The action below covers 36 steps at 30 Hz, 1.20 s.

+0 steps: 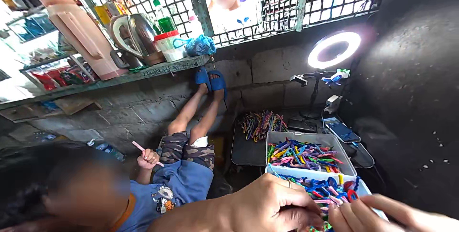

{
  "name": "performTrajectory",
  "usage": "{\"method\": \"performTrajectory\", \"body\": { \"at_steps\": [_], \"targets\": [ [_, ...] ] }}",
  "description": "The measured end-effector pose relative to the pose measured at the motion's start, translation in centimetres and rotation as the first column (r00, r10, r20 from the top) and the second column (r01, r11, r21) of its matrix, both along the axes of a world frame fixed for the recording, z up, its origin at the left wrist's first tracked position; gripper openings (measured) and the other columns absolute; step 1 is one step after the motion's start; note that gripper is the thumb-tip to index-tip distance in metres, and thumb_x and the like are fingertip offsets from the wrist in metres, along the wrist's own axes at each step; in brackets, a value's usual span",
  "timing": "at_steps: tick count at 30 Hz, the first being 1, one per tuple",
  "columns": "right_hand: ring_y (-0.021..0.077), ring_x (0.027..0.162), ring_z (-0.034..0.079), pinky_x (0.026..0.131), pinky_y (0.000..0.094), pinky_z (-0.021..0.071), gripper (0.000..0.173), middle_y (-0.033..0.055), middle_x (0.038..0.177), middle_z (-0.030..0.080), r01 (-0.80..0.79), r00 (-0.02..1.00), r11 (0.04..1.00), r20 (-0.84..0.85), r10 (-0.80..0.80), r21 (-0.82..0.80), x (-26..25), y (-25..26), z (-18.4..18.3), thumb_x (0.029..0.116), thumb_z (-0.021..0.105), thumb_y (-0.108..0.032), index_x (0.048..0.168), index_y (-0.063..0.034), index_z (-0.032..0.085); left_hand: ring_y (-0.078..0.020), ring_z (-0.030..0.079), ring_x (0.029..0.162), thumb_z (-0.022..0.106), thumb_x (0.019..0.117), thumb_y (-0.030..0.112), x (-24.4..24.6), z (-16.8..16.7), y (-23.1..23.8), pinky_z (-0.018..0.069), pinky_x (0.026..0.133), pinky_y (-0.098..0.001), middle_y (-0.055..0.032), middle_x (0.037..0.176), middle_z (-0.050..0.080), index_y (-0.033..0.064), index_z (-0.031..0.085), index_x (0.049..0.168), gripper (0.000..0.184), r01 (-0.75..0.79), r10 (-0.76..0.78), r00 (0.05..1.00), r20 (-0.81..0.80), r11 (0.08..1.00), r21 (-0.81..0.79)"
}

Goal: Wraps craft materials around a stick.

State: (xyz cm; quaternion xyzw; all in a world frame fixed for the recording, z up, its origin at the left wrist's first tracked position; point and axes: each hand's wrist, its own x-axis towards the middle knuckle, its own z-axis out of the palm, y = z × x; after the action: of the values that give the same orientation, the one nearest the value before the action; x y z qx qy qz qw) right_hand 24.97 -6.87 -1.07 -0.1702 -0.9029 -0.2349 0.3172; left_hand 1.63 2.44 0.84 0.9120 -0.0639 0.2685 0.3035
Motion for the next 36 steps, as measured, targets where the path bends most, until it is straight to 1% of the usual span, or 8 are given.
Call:
{"method": "performTrajectory", "body": {
  "at_steps": [3,7,12,18,23,29,33,36],
  "targets": [
    [0.0259,0.073,0.060,0.074,0.0340,0.0476,0.020,0.0131,0.073,0.063,0.122,0.984,0.920,-0.073,-0.160,-0.371,-0.5,-1.0,2.1,0.1050,0.050,-0.006,0.094,0.0000,0.066,-0.0149,0.053,0.054,0.058,0.1014,0.010,-0.4,-0.6,-1.2,0.0436,0.049,-0.0233,-0.0060,0.067,0.057,0.0024,0.069,0.090,0.017,-0.313,0.209,0.948,0.240,0.745,0.589],
    [0.0017,0.059,0.052,0.055,0.0185,0.0394,0.028,0.0033,0.067,0.059,-0.158,0.913,0.415,-0.292,-0.283,-0.896,-0.6,-1.3,3.0,0.1050,0.053,-0.016,0.091,0.0026,0.068,-0.0151,0.052,0.062,0.049,0.1027,0.005,-1.2,-0.2,-2.2,0.0414,0.056,-0.0241,-0.0054,0.080,0.065,0.0041,0.068,0.101,0.018,-0.436,0.225,0.898,0.377,0.347,0.831],
    [0.0194,0.084,0.061,0.083,0.0290,0.0453,0.016,0.0061,0.083,0.064,0.236,0.961,0.946,-0.090,-0.261,-0.223,-0.6,-0.1,1.5,0.1075,0.049,-0.018,0.102,-0.0095,0.062,-0.0135,0.054,0.055,0.059,0.1017,0.016,-0.3,-0.9,-0.3,0.0439,0.050,-0.0215,-0.0054,0.067,0.056,0.0026,0.069,0.090,0.020,-0.388,0.289,0.919,0.267,0.780,0.491],
    [0.0272,0.085,0.060,0.087,0.0387,0.0442,0.022,0.0164,0.090,0.065,0.251,0.927,0.927,0.207,-0.313,0.279,-1.6,-1.9,2.8,0.1017,0.045,0.009,0.110,0.0078,0.064,-0.0011,0.060,0.071,0.052,0.1034,0.006,-0.1,0.6,0.9,0.0476,0.069,-0.0129,-0.0110,0.076,0.066,-0.0119,0.068,0.095,0.025,0.053,-0.098,0.984,-0.151,0.960,-0.275],
    [0.0253,0.073,0.060,0.080,0.0373,0.0475,0.021,0.0110,0.074,0.062,0.158,0.987,0.978,0.009,-0.159,-0.132,-1.1,-1.2,2.6,0.1056,0.046,-0.003,0.095,-0.0009,0.064,-0.0107,0.061,0.066,0.058,0.1011,0.008,0.0,0.3,0.5,0.0474,0.063,-0.0182,-0.0121,0.074,0.066,-0.0068,0.071,0.092,0.022,0.006,-0.002,1.000,-0.030,0.992,0.127],
    [-0.0084,0.053,0.049,0.049,0.0095,0.0403,0.025,-0.0101,0.061,0.054,-0.231,0.879,0.426,-0.376,-0.294,-0.875,-0.4,0.8,1.8,0.1054,0.051,-0.023,0.089,-0.0094,0.064,-0.0157,0.053,0.059,0.050,0.1034,0.007,-1.1,-0.4,-1.1,0.0417,0.052,-0.0240,-0.0064,0.078,0.062,0.0027,0.067,0.104,0.018,-0.467,0.266,0.881,0.391,0.352,0.811],
    [0.0118,0.082,0.061,0.086,0.0250,0.0433,0.022,0.0005,0.082,0.066,0.148,0.949,0.953,-0.232,-0.212,-0.264,-0.7,1.7,0.4,0.1071,0.051,-0.030,0.103,-0.0126,0.063,-0.0126,0.051,0.054,0.054,0.1048,0.015,-0.8,-0.9,0.0,0.0410,0.049,-0.0200,-0.0055,0.067,0.054,0.0025,0.067,0.091,0.022,-0.416,0.308,0.908,0.285,0.747,0.519],
    [0.0226,0.103,0.061,0.100,0.0369,0.0405,0.020,0.0086,0.105,0.067,0.311,0.947,0.928,0.011,-0.320,0.208,-0.9,0.5,1.2,0.1086,0.044,-0.010,0.120,-0.0076,0.061,-0.0019,0.059,0.068,0.055,0.1040,0.011,-0.9,0.3,0.2,0.0468,0.065,-0.0113,-0.0099,0.075,0.066,-0.0079,0.068,0.092,0.026,-0.172,0.171,0.985,-0.019,0.984,-0.043]
  ]
}}
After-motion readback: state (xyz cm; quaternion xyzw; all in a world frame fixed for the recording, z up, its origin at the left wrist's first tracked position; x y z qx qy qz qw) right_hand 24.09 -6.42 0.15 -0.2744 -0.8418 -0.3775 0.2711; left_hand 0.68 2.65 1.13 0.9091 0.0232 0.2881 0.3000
